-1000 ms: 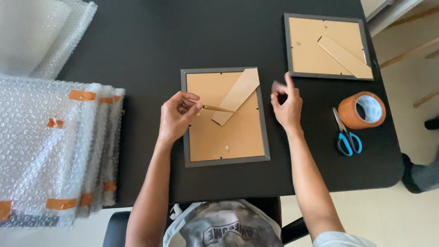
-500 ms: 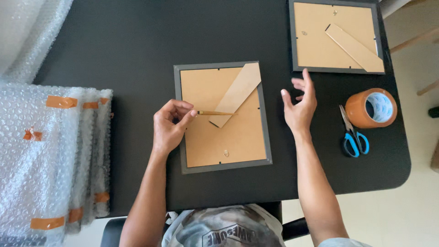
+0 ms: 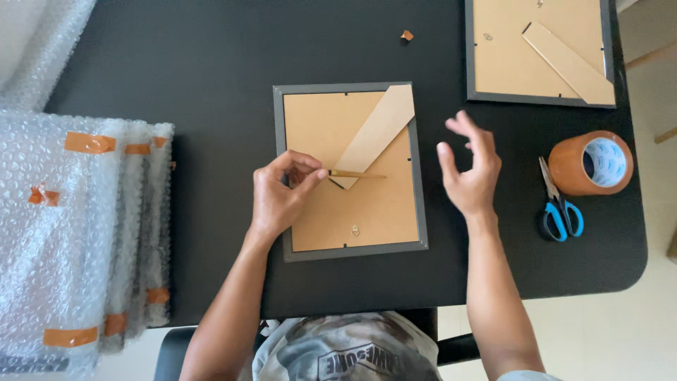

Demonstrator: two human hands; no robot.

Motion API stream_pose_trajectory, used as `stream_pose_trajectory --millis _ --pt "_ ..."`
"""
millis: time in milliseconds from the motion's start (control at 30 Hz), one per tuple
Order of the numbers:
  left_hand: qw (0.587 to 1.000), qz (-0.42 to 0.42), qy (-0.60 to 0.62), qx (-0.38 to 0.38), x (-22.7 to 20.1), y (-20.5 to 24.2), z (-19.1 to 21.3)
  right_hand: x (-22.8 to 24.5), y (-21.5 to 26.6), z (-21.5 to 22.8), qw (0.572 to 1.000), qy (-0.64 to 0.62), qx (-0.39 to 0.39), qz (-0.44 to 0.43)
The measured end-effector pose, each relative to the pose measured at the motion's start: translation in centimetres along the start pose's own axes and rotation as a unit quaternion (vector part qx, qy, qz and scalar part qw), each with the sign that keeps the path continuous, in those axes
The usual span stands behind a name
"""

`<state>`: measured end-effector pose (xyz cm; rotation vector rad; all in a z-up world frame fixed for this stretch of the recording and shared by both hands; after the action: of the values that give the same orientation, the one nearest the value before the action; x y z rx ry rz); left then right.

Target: The person prepares picture frames for shipping by wrapping them in bubble wrap and securing them with tape, and also assembles the backing of an unwrapped frame using a small tool to press down metal tabs.

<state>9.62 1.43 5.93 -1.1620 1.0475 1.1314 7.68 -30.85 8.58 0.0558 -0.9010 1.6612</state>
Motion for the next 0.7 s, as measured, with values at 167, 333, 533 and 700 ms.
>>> stream_pose_trajectory --millis 167,333,533,700 --pt "1.000 -0.010 0.017 0.006 -0.2 0.7 -2.6 7.7 1.4 -4.5 0.983 -0.044 0.148 0.095" --pt "0.996 -0.028 -0.038 0.076 -1.7 -0.2 -2.3 5.2 1.6 -7.8 0.960 -0.074 0.263 0.067" --pt "0.947 -0.073 -0.308 0.053 -1.4 -1.5 -2.3 2.3 -6.3 -6.3 0.989 0.030 0.092 0.113" --pt "0.948 -0.063 -0.307 0.058 -0.1 -1.6 -1.8 -3.0 -7.3 -9.2 0.994 -0.015 0.112 0.010"
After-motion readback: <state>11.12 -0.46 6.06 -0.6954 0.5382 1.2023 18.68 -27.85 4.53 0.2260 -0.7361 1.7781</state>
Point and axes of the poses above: each hand's wrist, its own y-axis away from the middle knuckle, its own z-axis out of the back of the hand, x = y × z, the point moved 7 cm from there along -y, towards the middle knuckle, and after that the axes turned 4 degrees about y, right-handed, at the moved point
